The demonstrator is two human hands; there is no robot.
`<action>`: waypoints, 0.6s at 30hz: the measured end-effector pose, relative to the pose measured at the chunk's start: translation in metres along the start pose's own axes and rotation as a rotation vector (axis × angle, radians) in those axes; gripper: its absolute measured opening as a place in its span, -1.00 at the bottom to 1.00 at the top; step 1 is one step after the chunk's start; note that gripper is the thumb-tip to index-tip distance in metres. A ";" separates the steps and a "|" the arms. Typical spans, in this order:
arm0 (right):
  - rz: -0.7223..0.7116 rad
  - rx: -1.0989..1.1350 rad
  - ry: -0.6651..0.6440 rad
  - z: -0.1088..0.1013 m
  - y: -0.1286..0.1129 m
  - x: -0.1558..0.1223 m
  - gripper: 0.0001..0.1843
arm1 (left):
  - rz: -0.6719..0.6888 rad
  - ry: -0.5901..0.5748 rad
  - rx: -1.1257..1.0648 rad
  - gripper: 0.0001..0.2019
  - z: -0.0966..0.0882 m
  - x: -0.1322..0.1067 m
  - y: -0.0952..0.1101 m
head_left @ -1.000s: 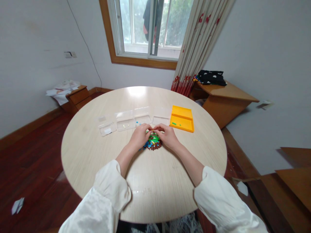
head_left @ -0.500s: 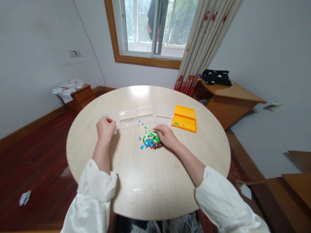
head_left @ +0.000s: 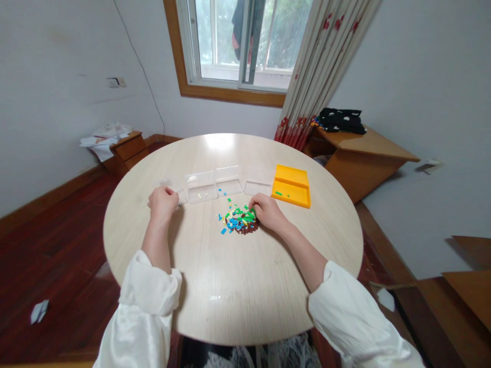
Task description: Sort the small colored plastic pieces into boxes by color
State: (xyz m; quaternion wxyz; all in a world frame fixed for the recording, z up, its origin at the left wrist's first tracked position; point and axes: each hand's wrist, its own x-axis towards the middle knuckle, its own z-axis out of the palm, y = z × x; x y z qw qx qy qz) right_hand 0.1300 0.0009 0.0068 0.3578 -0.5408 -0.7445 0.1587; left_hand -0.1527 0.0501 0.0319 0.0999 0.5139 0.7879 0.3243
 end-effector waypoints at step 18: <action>-0.066 0.056 -0.216 -0.012 -0.004 -0.006 -0.75 | 0.035 0.017 0.029 -0.92 0.005 0.003 -0.003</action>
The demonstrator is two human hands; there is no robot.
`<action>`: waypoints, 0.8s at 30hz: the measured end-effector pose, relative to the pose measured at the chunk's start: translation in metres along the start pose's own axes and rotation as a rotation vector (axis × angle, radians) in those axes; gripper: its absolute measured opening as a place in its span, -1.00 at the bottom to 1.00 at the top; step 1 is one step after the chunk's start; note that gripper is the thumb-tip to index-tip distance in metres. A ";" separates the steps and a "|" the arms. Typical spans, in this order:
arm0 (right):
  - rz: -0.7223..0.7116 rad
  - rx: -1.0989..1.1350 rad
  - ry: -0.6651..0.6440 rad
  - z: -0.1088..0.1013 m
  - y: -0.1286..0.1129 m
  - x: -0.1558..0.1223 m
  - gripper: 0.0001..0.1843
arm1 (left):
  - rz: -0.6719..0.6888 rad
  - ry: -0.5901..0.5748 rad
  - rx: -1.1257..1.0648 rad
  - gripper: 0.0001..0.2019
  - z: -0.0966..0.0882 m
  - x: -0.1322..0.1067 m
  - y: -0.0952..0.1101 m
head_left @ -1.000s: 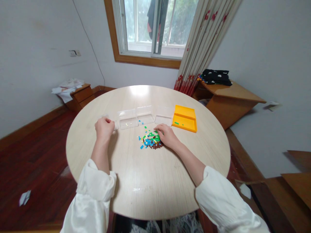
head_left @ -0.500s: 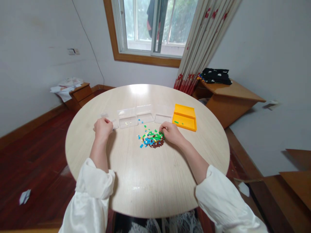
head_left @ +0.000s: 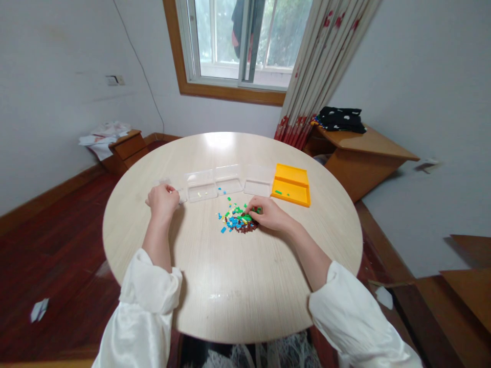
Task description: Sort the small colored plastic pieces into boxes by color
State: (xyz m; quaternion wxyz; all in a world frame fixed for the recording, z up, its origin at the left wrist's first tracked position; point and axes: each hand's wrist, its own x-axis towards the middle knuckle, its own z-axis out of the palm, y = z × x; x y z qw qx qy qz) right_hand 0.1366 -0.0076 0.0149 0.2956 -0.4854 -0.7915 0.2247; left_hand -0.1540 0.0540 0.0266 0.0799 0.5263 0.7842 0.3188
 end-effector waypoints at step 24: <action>-0.110 -0.081 -0.092 0.007 -0.012 0.000 -0.84 | 0.332 -0.092 -0.434 -0.81 0.009 -0.028 0.039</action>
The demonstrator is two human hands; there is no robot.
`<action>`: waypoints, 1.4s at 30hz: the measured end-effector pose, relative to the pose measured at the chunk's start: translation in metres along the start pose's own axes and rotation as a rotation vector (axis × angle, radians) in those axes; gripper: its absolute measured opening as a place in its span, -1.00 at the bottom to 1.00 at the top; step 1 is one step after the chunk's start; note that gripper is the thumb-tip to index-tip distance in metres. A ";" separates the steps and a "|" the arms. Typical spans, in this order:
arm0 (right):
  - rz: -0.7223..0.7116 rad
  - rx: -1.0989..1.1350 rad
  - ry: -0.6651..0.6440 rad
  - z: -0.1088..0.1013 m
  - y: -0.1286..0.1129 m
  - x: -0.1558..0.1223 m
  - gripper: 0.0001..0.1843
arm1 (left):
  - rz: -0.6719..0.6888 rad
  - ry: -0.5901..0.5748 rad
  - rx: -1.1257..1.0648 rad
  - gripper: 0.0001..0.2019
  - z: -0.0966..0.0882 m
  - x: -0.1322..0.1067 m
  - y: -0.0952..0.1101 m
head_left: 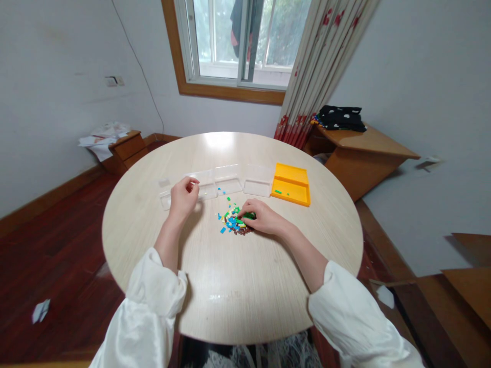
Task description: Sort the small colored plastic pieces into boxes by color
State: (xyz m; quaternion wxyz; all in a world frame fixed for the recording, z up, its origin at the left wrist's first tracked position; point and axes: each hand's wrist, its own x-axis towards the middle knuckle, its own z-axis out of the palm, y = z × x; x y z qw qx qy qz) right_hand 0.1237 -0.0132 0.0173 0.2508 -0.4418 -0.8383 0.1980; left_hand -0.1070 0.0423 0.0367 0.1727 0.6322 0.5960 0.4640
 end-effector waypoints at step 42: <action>0.105 0.285 0.388 0.000 -0.010 0.002 -0.95 | -0.180 -0.606 -0.656 -0.83 0.049 -0.037 0.027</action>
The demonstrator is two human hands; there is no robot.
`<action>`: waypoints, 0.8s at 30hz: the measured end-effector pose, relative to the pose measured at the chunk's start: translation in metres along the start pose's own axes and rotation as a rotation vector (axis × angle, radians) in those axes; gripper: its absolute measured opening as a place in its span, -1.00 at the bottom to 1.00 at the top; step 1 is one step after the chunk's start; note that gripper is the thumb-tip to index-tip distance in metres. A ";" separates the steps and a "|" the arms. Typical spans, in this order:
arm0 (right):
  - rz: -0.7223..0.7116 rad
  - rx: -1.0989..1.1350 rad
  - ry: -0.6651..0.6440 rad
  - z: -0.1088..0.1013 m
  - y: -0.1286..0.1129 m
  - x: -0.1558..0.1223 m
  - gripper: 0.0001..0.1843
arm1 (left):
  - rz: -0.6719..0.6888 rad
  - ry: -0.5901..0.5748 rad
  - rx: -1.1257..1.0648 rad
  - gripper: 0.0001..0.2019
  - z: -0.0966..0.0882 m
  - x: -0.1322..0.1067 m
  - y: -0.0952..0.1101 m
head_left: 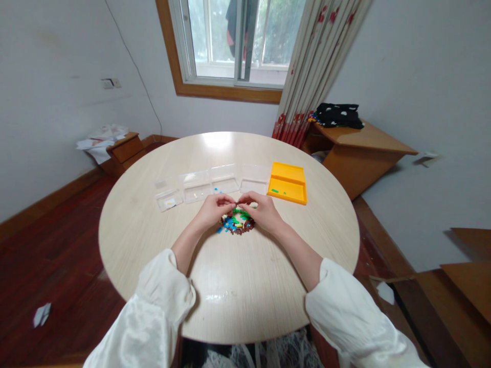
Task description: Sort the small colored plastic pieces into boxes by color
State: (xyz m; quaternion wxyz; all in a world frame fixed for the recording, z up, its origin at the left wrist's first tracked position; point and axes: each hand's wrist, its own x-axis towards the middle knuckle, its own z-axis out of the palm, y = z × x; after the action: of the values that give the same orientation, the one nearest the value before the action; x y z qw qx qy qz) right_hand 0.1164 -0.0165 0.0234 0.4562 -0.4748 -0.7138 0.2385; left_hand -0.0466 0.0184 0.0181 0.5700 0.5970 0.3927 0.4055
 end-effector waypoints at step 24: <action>0.025 -0.017 0.091 0.000 0.013 0.006 -0.80 | 0.077 0.191 -0.028 -0.82 -0.001 0.001 0.004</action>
State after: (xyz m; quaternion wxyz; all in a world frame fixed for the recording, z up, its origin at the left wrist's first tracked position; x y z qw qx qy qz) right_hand 0.1216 -0.0059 0.0156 0.4812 -0.4979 -0.6883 0.2164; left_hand -0.0473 0.0198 0.0226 0.5223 0.5620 0.4164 0.4878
